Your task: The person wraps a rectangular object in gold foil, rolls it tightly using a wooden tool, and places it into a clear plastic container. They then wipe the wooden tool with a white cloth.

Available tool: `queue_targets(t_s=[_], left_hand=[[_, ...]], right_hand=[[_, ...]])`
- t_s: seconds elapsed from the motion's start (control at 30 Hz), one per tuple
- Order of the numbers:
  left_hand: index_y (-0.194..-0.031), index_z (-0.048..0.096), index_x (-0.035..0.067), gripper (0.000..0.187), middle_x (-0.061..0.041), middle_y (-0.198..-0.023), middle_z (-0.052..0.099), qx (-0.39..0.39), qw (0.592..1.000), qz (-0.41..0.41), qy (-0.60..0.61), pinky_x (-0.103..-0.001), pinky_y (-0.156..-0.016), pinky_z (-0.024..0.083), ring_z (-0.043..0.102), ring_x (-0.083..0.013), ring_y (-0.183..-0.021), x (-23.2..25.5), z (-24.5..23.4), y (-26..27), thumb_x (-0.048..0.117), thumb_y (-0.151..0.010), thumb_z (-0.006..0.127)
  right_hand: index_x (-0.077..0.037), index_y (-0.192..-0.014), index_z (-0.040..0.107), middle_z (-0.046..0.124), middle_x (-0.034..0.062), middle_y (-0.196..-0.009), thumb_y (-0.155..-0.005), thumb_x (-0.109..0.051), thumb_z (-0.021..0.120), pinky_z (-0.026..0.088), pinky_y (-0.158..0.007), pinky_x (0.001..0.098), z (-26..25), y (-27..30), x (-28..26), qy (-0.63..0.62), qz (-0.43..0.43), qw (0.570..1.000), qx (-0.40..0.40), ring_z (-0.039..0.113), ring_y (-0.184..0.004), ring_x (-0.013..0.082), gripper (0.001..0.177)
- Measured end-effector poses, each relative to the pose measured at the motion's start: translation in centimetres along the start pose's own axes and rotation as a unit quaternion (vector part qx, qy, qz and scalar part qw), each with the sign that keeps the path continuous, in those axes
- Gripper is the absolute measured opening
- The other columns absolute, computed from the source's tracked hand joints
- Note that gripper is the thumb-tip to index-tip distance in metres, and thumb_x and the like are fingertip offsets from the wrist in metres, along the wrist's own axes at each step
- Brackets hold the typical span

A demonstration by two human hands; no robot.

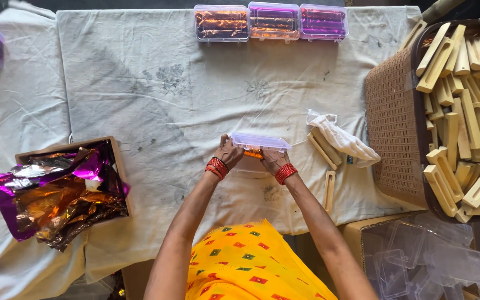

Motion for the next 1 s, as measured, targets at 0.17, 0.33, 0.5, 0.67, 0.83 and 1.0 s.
queue_targets(t_s=[0.17,0.33,0.5,0.67,0.83,1.0], left_hand=[[-0.103,0.062,0.012,0.014,-0.010,-0.101,0.065,-0.026,0.999,-0.026,0.023,-0.049,-0.100,0.033,0.060,-0.0245,-0.103,-0.7,3.1,-0.6,0.008,-0.092,0.055],[-0.123,0.056,0.022,0.028,-0.007,-0.101,0.064,0.017,0.998,-0.020,0.055,-0.049,-0.103,0.031,0.057,-0.0238,-0.103,-0.4,2.6,0.0,0.016,-0.096,0.055],[-0.130,0.054,0.027,0.039,-0.006,-0.107,0.064,0.048,0.999,-0.020,-0.010,-0.052,-0.105,0.030,0.056,-0.0261,-0.109,0.5,2.8,0.5,0.018,-0.093,0.057],[-0.126,0.058,0.025,0.041,-0.005,-0.122,0.064,0.124,0.991,-0.026,-0.052,-0.058,-0.107,0.029,0.054,-0.0272,-0.123,1.4,0.4,1.3,0.018,-0.086,0.059],[-0.118,0.067,0.022,0.032,-0.006,-0.127,0.063,0.121,0.991,-0.018,-0.046,-0.050,-0.107,0.038,0.052,-0.0266,-0.128,0.5,1.0,2.3,0.013,-0.088,0.060],[-0.117,0.069,0.020,0.031,-0.003,-0.121,0.064,0.128,0.991,-0.020,-0.013,-0.044,-0.091,0.044,0.055,-0.0238,-0.122,0.5,0.3,2.1,0.010,-0.088,0.061]], right_hand=[[-0.005,-0.117,0.066,0.071,0.0180,-0.108,-0.075,-0.015,0.074,0.056,-0.081,0.0520,2.3,0.0,1.6,0.009,-0.014,0.996,0.086,0.068,-0.100,0.0375,0.043],[-0.008,-0.101,0.064,0.068,0.0141,-0.090,-0.082,-0.011,0.070,0.055,-0.076,0.0470,-1.2,1.2,0.0,-0.062,-0.042,0.978,0.195,0.066,-0.088,0.0345,0.020],[-0.008,-0.103,0.064,0.068,0.0141,-0.091,-0.086,-0.009,0.064,0.055,-0.074,0.0457,-1.4,1.1,0.1,-0.074,-0.050,0.971,0.224,0.066,-0.087,0.0336,0.017],[-0.007,-0.108,0.067,0.069,0.0143,-0.092,-0.090,-0.007,0.058,0.055,-0.071,0.0431,-2.2,1.2,-0.3,-0.104,-0.042,0.964,0.242,0.066,-0.086,0.0328,0.020],[-0.005,-0.107,0.069,0.068,0.0144,-0.089,-0.108,-0.021,0.053,0.057,-0.074,0.0409,-6.1,2.0,-2.1,-0.385,0.107,0.911,0.101,0.070,-0.081,0.0292,0.023],[-0.007,-0.117,0.067,0.068,0.0125,-0.108,-0.097,-0.013,0.053,0.055,-0.086,0.0419,-0.2,1.9,0.1,-0.084,0.005,0.979,0.187,0.065,-0.101,0.0310,0.025]])
Point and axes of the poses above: each hand's wrist, its own y-axis away from the middle knuckle, its own z-axis out of the palm, x = y × z, the point moved 3 cm from there along -y, towards the middle knuckle
